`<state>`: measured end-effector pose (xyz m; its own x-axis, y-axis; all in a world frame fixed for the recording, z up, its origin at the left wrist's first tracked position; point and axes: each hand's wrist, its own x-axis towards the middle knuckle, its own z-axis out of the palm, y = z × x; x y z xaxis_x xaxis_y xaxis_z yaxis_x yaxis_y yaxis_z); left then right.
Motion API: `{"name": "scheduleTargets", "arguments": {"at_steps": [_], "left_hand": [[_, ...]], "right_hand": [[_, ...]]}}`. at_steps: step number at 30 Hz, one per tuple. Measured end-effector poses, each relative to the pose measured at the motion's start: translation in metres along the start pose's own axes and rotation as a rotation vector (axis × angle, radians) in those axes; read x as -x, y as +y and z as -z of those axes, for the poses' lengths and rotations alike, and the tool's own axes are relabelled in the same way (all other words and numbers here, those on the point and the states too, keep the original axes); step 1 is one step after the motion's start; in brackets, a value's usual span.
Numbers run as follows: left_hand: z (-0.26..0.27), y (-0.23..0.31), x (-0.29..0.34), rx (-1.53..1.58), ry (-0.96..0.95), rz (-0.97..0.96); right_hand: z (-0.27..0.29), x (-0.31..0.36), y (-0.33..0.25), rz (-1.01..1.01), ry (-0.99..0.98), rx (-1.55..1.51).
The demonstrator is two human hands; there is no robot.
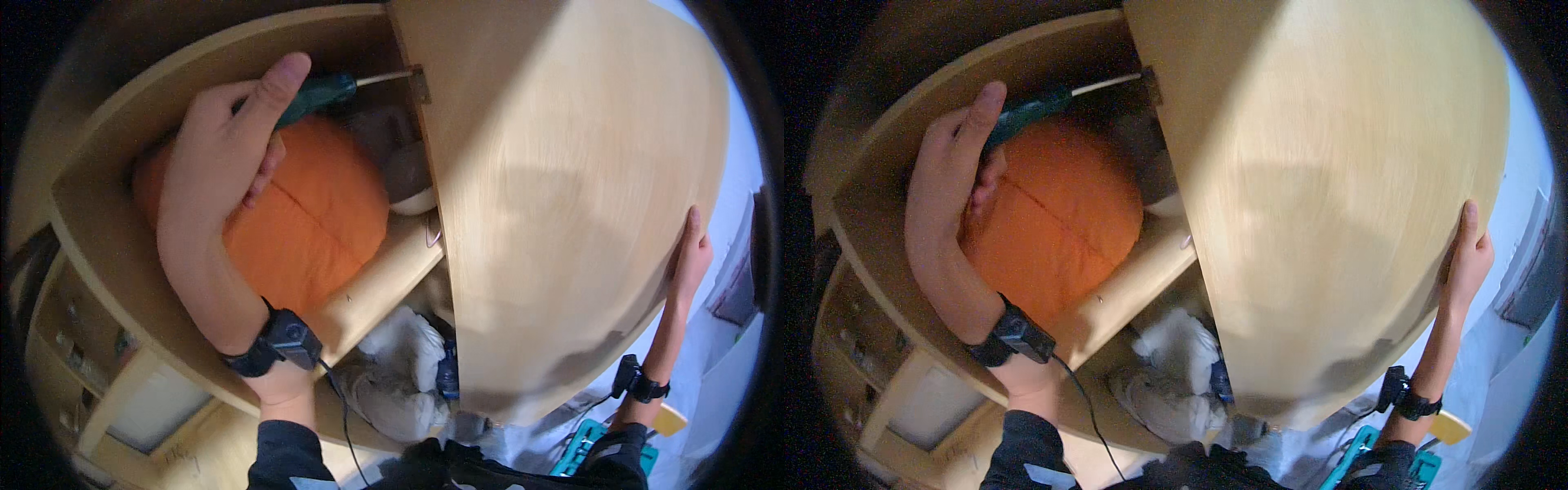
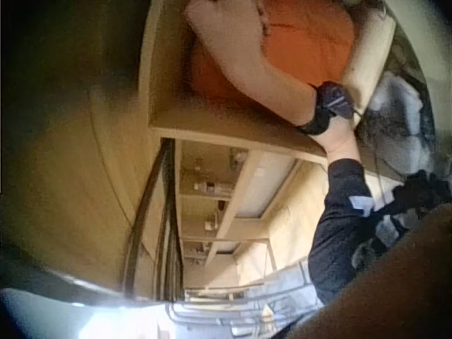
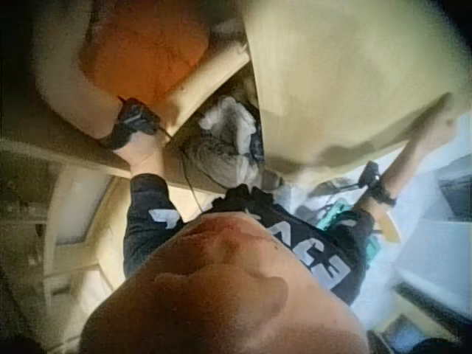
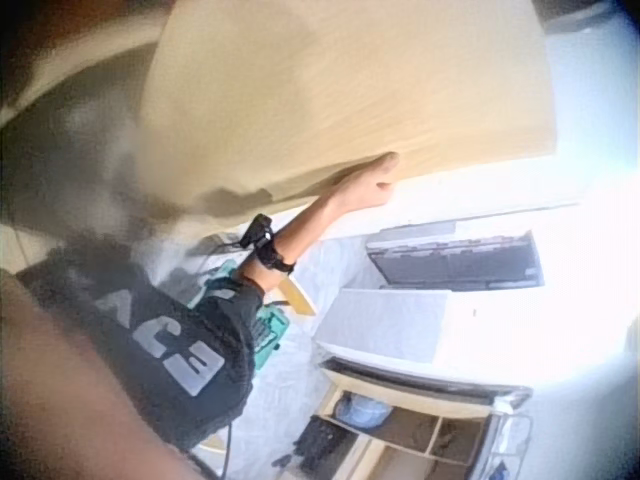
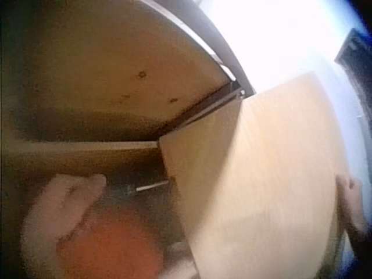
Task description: The person removes a cabinet door, carries it across the room, and reattaches it to a different cabinet using a screwdriver. They align the door and tighten the hinge screws to secure it in place.
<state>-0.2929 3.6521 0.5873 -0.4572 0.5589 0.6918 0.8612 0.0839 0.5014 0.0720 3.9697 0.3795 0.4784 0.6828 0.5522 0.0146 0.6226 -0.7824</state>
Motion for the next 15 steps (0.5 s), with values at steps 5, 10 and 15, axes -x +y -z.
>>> {"name": "scheduleTargets", "arguments": {"at_steps": [5, 10, 15], "left_hand": [[0.013, 0.005, -0.002, -0.025, -0.054, -0.110], [0.013, -0.017, -0.012, -0.482, 0.069, -0.798], [0.021, -0.028, -0.022, 0.046, -0.140, -0.258]], "right_hand": [[0.008, 0.005, -0.007, -0.030, -0.038, -0.107], [0.007, 0.009, -0.014, -0.003, -0.032, -0.119], [0.008, 0.013, -0.023, 0.042, -0.067, -0.051]]}}
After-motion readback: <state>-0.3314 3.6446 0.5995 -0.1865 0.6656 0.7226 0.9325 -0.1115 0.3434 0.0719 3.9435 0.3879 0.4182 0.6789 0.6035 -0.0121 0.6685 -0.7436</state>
